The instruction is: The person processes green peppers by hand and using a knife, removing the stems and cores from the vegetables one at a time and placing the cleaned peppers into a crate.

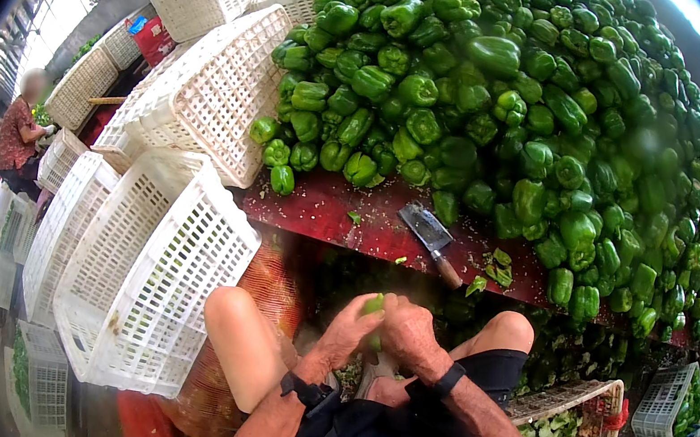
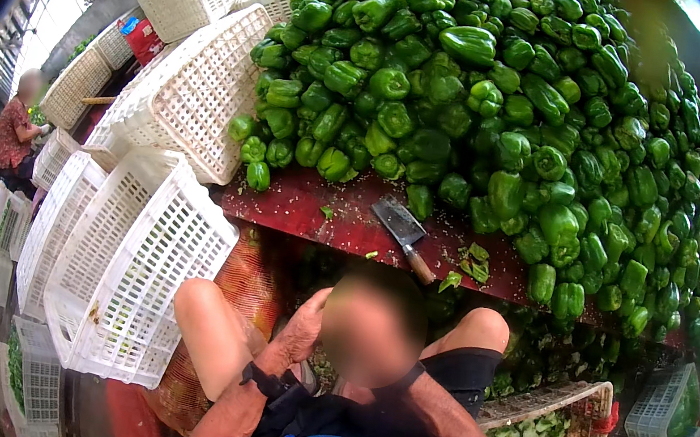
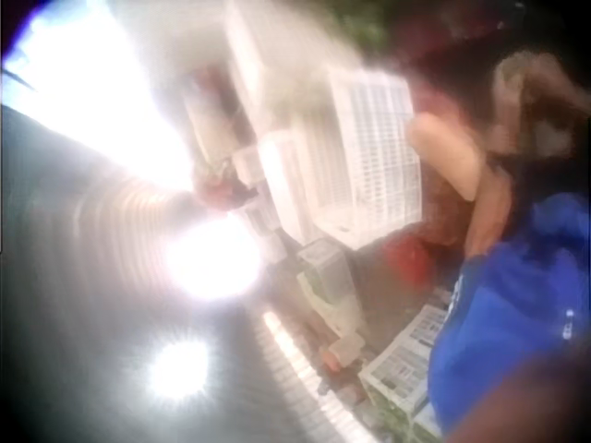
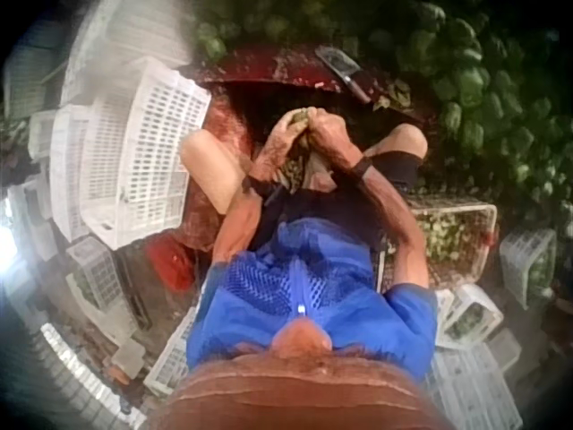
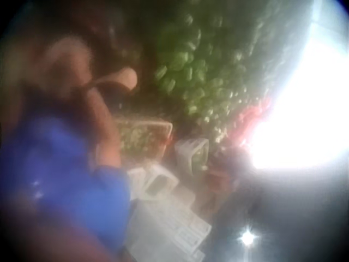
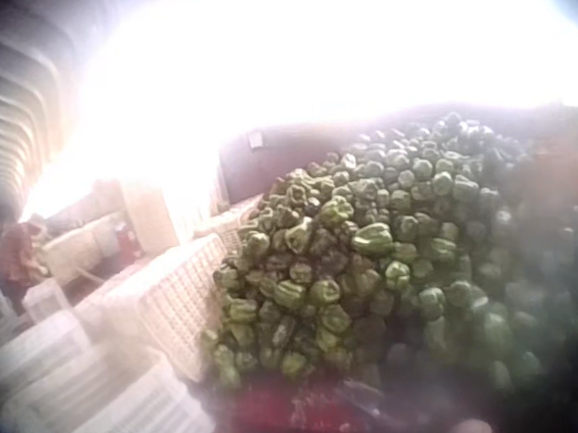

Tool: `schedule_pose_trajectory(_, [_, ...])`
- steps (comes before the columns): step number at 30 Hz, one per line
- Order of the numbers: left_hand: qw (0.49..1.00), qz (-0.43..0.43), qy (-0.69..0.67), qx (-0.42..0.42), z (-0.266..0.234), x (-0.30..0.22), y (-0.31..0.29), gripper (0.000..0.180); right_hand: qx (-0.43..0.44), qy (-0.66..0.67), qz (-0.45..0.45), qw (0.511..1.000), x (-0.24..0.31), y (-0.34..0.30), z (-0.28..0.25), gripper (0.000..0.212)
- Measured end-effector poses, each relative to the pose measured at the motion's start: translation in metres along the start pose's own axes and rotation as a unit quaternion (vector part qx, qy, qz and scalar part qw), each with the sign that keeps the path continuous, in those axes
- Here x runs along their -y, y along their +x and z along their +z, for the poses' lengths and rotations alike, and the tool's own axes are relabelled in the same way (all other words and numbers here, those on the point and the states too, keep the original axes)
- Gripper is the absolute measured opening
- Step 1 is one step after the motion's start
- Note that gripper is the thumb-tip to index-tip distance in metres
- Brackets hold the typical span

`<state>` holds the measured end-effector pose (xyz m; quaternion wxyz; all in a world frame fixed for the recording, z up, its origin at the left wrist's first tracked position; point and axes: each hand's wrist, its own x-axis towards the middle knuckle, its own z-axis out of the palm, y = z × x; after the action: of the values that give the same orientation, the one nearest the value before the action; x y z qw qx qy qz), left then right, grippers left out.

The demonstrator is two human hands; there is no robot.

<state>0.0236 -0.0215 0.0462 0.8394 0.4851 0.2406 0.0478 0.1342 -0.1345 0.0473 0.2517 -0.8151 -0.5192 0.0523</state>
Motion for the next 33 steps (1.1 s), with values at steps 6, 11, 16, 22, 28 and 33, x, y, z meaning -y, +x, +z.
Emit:
schedule_pose_trajectory(6, [0.993, -0.063, 0.015, 0.094, -0.004, -0.033, -0.022, 0.064, 0.014, 0.119, -0.074, 0.990, -0.004, -0.006, -0.012, 0.025])
schedule_pose_trajectory(11, [0.986, -0.069, 0.038, 0.147, -0.015, -0.030, -0.019, 0.067, 0.017, 0.102, -0.104, 0.989, -0.011, -0.012, -0.010, 0.023])
schedule_pose_trajectory(16, [0.984, -0.114, 0.027, 0.133, -0.016, -0.029, -0.019, 0.069, -0.017, 0.045, -0.073, 0.996, 0.005, -0.015, -0.017, 0.021])
schedule_pose_trajectory(22, [0.966, -0.169, 0.060, 0.186, -0.030, -0.022, -0.013, 0.064, 0.022, 0.150, -0.056, 0.987, 0.000, -0.021, -0.022, 0.019])
schedule_pose_trajectory(28, [0.972, -0.119, 0.002, 0.204, -0.016, -0.027, -0.013, 0.069, 0.133, 0.481, 0.183, 0.847, -0.012, -0.032, -0.061, 0.029])
schedule_pose_trajectory(33, [0.977, -0.064, -0.043, 0.198, -0.007, -0.033, -0.016, 0.070, 0.042, 0.490, 0.146, 0.859, -0.053, -0.087, -0.120, 0.027])
